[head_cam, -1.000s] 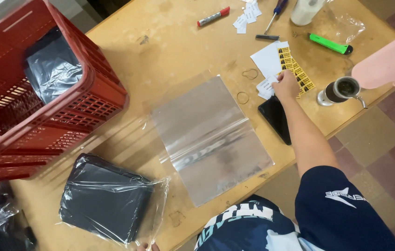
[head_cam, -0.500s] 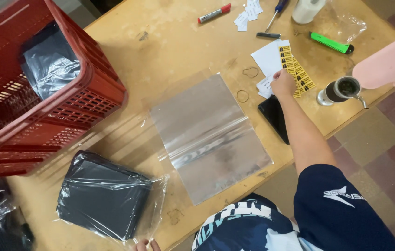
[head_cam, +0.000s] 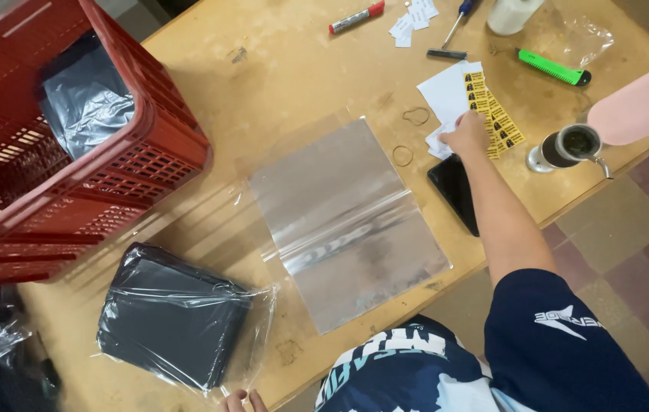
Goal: The person repeatedly takes black rectangular items from a red basket, places them on a table, wraps each in a clear plastic bag, and returns the wrapped items to the basket. The process is repeated multiple times throughout the clip.
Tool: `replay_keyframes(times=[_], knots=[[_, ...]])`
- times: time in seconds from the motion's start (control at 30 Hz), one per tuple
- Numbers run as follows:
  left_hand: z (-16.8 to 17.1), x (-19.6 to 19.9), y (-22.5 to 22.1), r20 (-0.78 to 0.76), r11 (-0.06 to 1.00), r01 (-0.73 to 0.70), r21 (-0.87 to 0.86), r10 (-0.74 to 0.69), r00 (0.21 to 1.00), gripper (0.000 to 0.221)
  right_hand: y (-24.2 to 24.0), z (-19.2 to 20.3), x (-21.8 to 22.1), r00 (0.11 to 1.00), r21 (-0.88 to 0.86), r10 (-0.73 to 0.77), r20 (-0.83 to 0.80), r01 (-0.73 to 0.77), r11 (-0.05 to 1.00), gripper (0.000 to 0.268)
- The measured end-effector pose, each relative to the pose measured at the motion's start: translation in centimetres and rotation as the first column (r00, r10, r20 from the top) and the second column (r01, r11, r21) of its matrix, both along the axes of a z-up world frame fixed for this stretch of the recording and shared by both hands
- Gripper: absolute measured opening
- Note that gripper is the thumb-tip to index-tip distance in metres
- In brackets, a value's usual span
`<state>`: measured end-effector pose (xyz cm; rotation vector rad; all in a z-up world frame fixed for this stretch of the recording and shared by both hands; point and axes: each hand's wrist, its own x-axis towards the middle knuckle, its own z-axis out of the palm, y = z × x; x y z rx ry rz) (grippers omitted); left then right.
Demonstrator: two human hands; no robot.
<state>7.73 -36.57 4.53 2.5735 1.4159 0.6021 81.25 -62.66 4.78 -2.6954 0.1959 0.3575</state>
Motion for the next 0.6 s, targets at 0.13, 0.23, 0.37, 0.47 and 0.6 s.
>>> replay_keyframes(times=[0.13, 0.23, 0.37, 0.47, 0.6], knots=[[1.0, 0.3, -0.2, 0.005, 1.0, -0.003, 0.008, 0.003, 1.0, 0.014, -0.6, 1.4, 0.4, 0.998, -0.002, 0.001, -0.06, -0.001, 1.0, 0.058], [0.8, 0.1, -0.2, 0.002, 0.998, 0.05, 0.041, -0.05, 0.999, 0.014, -1.8, 0.2, 1.1, 0.999, 0.027, 0.039, -0.038, -0.038, 0.999, 0.046], [0.7, 0.3, -0.6, 0.034, 1.0, 0.013, -0.028, -0.012, 0.999, 0.013, -3.0, -0.9, 1.0, 0.995, 0.087, 0.037, 0.094, -0.045, 0.995, 0.048], [1.2, 1.2, -0.3, 0.004, 0.998, 0.039, 0.044, -0.04, 0.999, 0.011, -2.8, 0.4, -0.2, 0.988, 0.092, 0.011, 0.152, -0.025, 0.995, 0.047], [0.6, 1.6, 0.4, -0.002, 0.97, 0.14, 0.198, -0.143, 0.99, 0.007, -3.5, -2.3, 0.8, 0.982, 0.058, 0.022, 0.188, -0.034, 0.998, 0.024]])
